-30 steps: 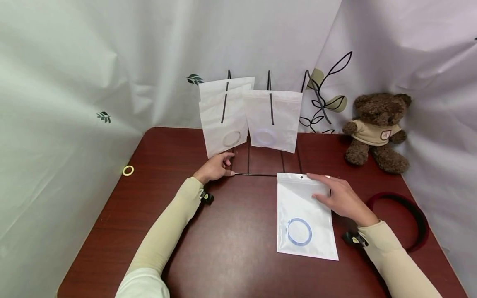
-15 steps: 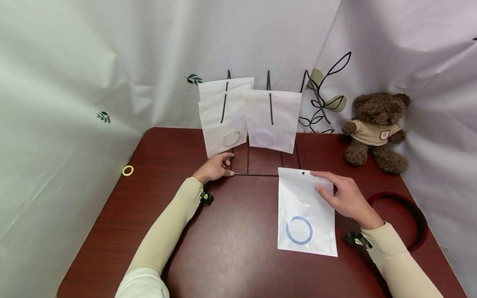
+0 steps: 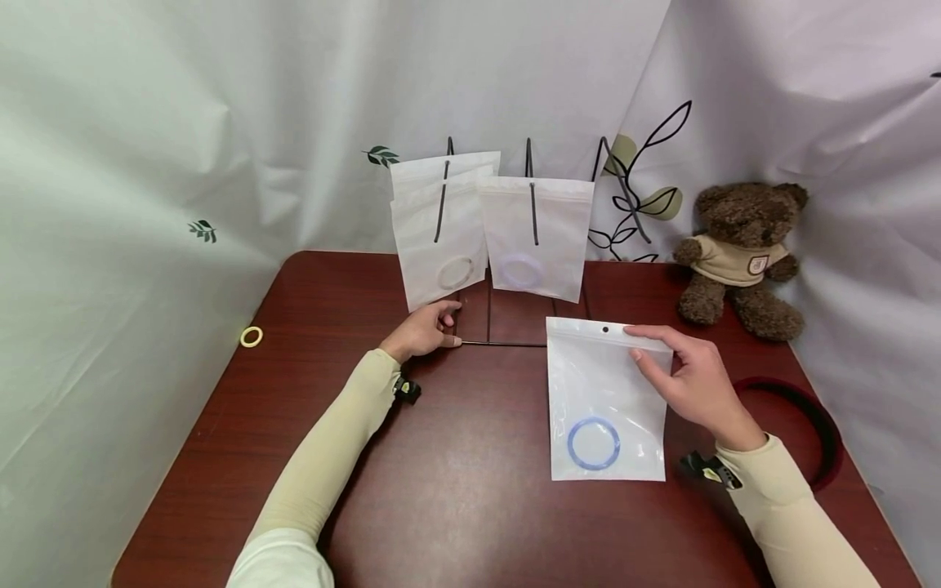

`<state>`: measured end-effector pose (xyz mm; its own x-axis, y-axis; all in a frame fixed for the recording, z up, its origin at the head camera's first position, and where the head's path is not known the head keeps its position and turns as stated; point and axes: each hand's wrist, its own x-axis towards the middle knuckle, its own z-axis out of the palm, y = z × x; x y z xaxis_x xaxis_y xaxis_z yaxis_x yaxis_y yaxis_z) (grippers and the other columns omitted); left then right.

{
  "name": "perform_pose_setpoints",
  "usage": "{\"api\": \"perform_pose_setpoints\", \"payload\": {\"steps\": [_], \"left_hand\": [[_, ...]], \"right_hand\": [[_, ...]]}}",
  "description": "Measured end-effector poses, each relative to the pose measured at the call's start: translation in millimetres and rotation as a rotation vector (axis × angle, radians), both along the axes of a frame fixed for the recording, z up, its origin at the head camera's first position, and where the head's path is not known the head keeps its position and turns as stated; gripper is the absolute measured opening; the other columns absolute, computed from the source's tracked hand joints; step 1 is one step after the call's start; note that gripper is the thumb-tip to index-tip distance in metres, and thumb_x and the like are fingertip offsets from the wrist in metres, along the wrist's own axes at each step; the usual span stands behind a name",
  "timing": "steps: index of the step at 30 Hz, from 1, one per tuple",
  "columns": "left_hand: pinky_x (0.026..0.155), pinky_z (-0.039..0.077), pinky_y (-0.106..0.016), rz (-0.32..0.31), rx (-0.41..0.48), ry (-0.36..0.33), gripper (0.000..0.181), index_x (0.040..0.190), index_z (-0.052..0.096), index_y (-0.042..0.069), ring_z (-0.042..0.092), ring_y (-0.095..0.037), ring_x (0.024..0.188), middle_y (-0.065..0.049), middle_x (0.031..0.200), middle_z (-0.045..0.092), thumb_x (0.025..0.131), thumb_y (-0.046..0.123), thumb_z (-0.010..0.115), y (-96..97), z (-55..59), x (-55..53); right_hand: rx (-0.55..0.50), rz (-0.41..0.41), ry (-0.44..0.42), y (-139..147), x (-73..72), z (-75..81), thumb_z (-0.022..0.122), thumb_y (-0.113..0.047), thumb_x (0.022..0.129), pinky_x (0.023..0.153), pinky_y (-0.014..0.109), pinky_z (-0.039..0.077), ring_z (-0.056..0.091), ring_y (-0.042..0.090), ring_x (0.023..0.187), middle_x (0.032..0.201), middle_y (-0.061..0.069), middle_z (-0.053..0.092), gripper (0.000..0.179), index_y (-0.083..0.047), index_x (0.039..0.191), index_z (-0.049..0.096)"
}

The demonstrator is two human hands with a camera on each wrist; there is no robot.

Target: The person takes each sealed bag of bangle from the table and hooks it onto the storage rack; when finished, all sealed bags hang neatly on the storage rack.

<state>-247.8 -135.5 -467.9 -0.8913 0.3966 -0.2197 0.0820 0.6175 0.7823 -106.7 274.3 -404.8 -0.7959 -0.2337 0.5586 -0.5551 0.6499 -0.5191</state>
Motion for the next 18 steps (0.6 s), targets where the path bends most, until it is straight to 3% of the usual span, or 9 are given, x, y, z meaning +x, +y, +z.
{"api": "perform_pose_setpoints", "payload": {"steps": [4,6,11,14,18], "left_hand": [[0.088,0.039,-0.035,-0.002,-0.006,0.005,0.072,0.149,0.045,0.010,0.049,-0.022,0.099,-0.004,0.101,0.049,0.086,0.011,0.079,-0.6,-1.5,-0.7],[0.088,0.038,-0.035,-0.002,-0.007,0.006,0.071,0.149,0.045,0.010,0.049,-0.022,0.099,-0.004,0.101,0.049,0.086,0.012,0.079,-0.8,-2.1,-0.9],[0.088,0.038,-0.035,-0.003,-0.005,-0.002,0.071,0.150,0.044,0.011,0.049,-0.022,0.099,-0.004,0.101,0.049,0.087,0.012,0.078,-0.9,-1.0,0.0],[0.088,0.038,-0.036,-0.001,-0.003,-0.007,0.072,0.150,0.044,0.011,0.049,-0.022,0.099,-0.004,0.101,0.049,0.087,0.011,0.078,-1.2,0.6,1.1],[0.089,0.038,-0.036,0.001,0.003,-0.009,0.073,0.150,0.043,0.011,0.049,-0.023,0.100,-0.004,0.101,0.049,0.087,0.011,0.078,-1.3,1.6,2.0]], "right_hand": [[-0.048,0.008,0.038,-2,0.5,7.3,0.079,0.003,0.078,0.043,0.014,0.027,0.026,-0.006,0.044,0.100,0.006,0.076,0.044,-0.017,0.117,0.075],[-0.071,0.003,0.054,-2,0.6,9.9,0.079,0.005,0.077,0.048,0.012,0.029,0.032,-0.008,0.049,0.100,0.007,0.076,0.045,-0.015,0.117,0.075],[-0.136,-0.006,0.083,-5,1.5,18.4,0.077,0.012,0.075,0.074,0.008,0.043,0.060,-0.011,0.084,0.104,0.008,0.077,0.043,-0.007,0.113,0.076],[-0.178,0.005,0.102,-9,3.3,29.3,0.074,0.015,0.076,0.075,0.008,0.043,0.060,-0.009,0.085,0.107,-0.002,0.076,0.040,-0.002,0.112,0.075],[-0.232,0.020,0.130,-17,6.2,48.3,0.071,0.017,0.077,0.067,0.010,0.039,0.052,-0.007,0.072,0.109,-0.017,0.072,0.036,0.003,0.110,0.074]]}}
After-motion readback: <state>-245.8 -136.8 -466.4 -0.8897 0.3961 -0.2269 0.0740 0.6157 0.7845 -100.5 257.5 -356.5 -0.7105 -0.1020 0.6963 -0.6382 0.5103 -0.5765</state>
